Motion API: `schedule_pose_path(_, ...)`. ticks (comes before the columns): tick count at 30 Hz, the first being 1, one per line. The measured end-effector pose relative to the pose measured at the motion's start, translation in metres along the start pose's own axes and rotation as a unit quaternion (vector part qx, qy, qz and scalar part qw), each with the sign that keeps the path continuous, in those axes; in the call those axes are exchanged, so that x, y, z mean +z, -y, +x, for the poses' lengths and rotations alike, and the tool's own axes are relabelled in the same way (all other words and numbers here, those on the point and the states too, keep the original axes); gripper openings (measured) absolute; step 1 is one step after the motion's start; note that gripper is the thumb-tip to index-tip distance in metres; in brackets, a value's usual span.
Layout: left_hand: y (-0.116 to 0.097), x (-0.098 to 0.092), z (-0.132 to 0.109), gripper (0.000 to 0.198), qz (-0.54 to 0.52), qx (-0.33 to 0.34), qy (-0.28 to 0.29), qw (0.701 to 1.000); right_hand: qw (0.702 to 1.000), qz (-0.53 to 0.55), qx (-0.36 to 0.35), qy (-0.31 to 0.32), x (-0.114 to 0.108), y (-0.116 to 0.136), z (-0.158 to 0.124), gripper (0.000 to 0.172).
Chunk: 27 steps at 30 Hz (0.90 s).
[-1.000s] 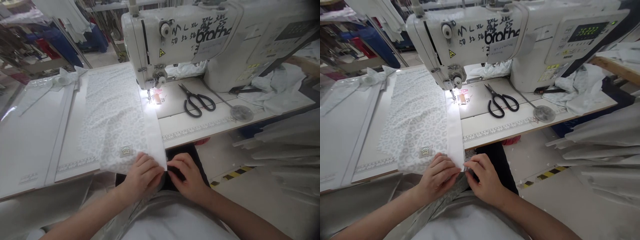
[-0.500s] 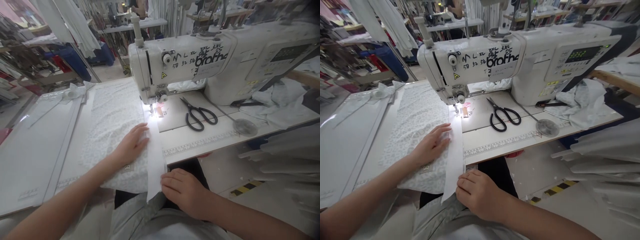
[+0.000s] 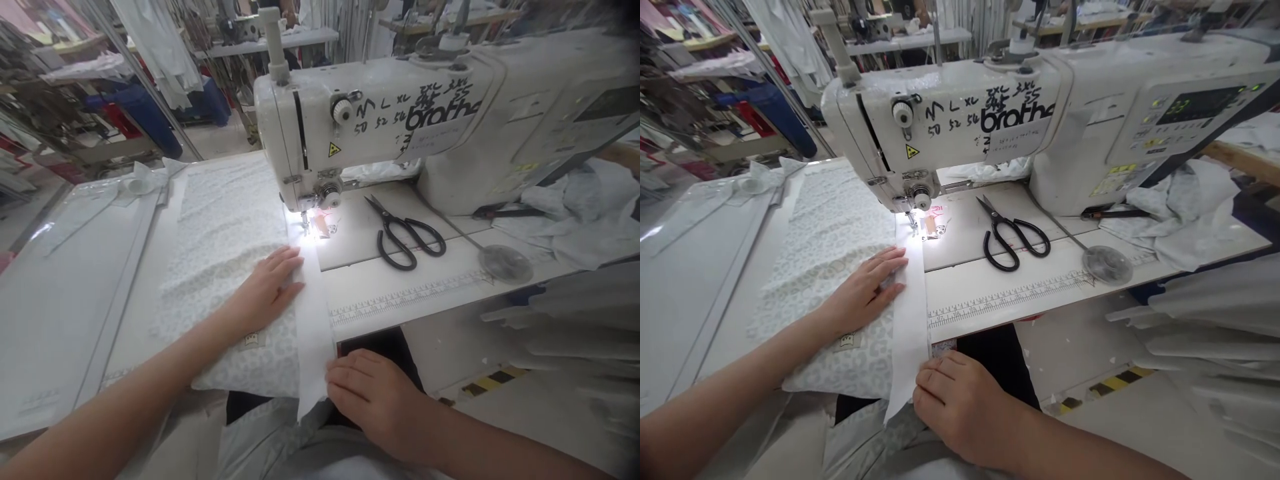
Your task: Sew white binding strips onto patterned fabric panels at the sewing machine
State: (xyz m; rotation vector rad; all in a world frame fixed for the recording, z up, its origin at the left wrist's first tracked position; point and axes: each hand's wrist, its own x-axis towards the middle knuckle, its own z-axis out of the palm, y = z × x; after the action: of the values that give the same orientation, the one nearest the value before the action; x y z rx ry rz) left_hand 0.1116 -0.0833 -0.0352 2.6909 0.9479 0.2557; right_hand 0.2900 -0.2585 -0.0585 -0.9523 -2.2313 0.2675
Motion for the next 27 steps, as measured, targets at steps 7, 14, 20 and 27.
schedule_pose_path(7,0.001,0.001,-0.003,0.038,-0.017,0.027,-0.011,0.999,1.0,-0.007,-0.022,0.019,-0.004,0.001,0.012,0.018)
schedule_pose_path(14,0.001,-0.001,-0.003,0.038,-0.021,0.034,0.007,0.999,0.999,0.0,-0.032,-0.002,-0.001,0.002,0.014,0.018)
schedule_pose_path(20,0.002,0.0,-0.004,0.038,-0.015,0.032,0.013,0.999,0.999,0.041,0.018,-0.018,-0.001,0.0,0.011,0.021)
schedule_pose_path(27,-0.001,-0.003,-0.005,0.039,-0.015,0.033,0.021,0.999,0.996,0.053,0.037,-0.055,0.0,-0.001,0.011,0.023)
